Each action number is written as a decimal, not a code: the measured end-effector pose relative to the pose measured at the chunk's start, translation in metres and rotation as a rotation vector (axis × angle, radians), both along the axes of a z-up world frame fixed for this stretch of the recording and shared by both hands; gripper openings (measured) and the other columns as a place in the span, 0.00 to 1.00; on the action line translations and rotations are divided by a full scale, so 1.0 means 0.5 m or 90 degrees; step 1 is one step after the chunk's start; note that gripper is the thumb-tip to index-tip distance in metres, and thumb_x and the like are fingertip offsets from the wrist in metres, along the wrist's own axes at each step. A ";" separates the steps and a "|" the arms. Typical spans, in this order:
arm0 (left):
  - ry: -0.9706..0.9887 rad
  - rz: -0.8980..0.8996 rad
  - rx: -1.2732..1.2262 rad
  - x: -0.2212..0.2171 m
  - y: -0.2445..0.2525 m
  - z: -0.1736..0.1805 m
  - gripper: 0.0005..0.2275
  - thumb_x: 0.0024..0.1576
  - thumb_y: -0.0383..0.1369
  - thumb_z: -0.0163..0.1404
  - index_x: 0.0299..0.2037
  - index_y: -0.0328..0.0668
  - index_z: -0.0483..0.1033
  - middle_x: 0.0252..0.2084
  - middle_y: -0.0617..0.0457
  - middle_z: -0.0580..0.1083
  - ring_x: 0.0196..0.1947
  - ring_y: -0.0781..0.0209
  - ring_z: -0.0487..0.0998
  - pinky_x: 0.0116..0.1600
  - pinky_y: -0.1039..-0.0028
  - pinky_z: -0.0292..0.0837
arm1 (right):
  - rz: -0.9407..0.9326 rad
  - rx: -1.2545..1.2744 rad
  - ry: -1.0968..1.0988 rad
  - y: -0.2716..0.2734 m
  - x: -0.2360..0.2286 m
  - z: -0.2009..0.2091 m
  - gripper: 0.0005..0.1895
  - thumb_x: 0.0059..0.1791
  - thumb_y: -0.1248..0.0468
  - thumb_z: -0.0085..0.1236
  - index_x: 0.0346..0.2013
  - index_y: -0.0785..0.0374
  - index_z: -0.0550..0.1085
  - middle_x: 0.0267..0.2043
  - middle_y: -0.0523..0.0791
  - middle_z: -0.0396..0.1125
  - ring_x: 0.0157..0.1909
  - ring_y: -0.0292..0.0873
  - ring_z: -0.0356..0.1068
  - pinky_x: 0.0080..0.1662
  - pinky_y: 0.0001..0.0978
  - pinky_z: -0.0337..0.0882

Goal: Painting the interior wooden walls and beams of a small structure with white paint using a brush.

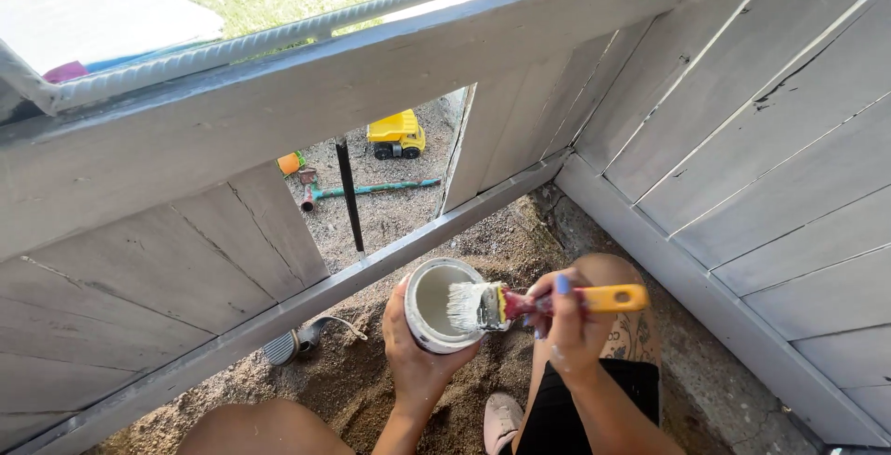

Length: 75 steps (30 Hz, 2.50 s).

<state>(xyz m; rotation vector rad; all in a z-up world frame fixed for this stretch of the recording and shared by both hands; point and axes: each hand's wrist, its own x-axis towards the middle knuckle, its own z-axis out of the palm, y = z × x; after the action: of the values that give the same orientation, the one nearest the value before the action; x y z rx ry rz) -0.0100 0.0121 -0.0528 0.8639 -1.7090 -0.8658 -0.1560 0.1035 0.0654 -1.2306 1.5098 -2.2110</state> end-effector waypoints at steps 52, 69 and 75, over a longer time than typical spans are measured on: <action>0.060 0.069 -0.225 -0.023 -0.024 0.008 0.52 0.34 0.44 0.77 0.68 0.31 0.60 0.63 0.28 0.67 0.64 0.26 0.67 0.68 0.29 0.53 | -0.110 0.134 -0.153 -0.050 -0.043 -0.040 0.22 0.57 0.53 0.41 0.27 0.64 0.71 0.10 0.50 0.61 0.07 0.36 0.55 0.13 0.20 0.52; 0.080 0.063 -0.192 -0.029 -0.022 0.024 0.53 0.33 0.44 0.77 0.68 0.30 0.59 0.64 0.27 0.66 0.64 0.25 0.67 0.68 0.30 0.53 | -0.135 0.134 -0.156 -0.043 -0.060 -0.034 0.24 0.60 0.52 0.37 0.30 0.65 0.69 0.10 0.49 0.60 0.09 0.36 0.57 0.14 0.19 0.51; 0.065 0.032 0.029 -0.018 -0.010 0.048 0.54 0.33 0.37 0.75 0.71 0.39 0.51 0.62 0.42 0.69 0.59 0.46 0.77 0.69 0.58 0.74 | 0.008 0.132 -0.505 -0.041 -0.117 -0.109 0.17 0.58 0.56 0.44 0.35 0.64 0.75 0.18 0.43 0.67 0.15 0.32 0.62 0.18 0.21 0.58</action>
<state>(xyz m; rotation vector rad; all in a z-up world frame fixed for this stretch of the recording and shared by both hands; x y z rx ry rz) -0.0192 0.0068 -0.0290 0.8737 -1.5785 -0.9025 -0.2145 0.0831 0.0107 -0.2254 1.3133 -2.0721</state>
